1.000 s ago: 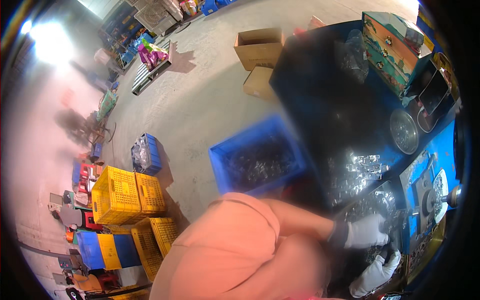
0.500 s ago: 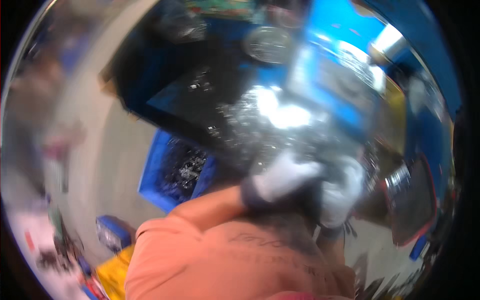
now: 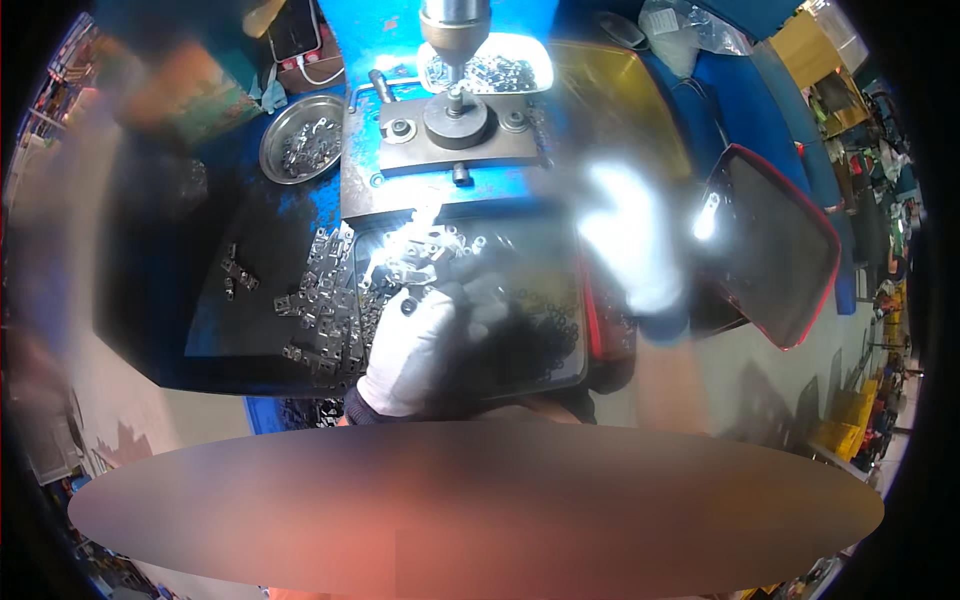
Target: The person assembles small metal components using a mechanical press.
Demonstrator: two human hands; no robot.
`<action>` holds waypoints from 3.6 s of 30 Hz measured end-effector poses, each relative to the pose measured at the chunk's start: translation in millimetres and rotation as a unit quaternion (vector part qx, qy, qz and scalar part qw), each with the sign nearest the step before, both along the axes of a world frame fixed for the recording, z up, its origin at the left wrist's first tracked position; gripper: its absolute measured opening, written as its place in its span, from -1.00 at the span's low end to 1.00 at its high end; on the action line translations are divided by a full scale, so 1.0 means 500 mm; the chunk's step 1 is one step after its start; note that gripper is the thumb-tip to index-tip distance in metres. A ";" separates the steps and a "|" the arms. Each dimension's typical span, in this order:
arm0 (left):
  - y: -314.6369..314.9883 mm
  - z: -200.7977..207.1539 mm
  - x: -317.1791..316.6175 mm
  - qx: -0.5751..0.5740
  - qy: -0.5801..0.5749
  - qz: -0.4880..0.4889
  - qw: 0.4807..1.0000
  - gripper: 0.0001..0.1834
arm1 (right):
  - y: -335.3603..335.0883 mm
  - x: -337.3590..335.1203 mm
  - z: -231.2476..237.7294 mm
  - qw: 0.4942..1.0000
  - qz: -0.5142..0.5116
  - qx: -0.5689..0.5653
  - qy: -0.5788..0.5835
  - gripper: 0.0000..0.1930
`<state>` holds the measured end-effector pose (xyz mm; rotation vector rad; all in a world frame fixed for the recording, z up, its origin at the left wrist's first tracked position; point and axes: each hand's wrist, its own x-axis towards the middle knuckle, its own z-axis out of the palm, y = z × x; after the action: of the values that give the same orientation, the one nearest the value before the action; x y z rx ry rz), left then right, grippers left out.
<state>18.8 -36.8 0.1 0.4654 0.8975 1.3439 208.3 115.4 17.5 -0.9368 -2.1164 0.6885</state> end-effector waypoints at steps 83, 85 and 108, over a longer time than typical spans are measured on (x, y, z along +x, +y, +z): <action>0.246 0.007 -0.096 0.159 0.092 0.254 0.949 -0.83 | 0.037 -0.177 -0.008 0.881 0.151 -0.320 0.314 -0.75; 0.185 0.008 -0.115 0.150 0.090 0.241 0.955 -0.76 | 0.015 -0.138 -0.005 0.958 0.216 0.162 0.094 -0.87; -0.005 -0.049 -0.053 0.049 0.078 0.188 0.978 -0.62 | -0.115 -0.114 -0.052 0.981 0.127 0.052 -0.136 -0.90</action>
<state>-7.8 -39.4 -24.2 0.4986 1.0898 1.7204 151.4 57.7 -8.7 -0.7441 -2.5190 0.5930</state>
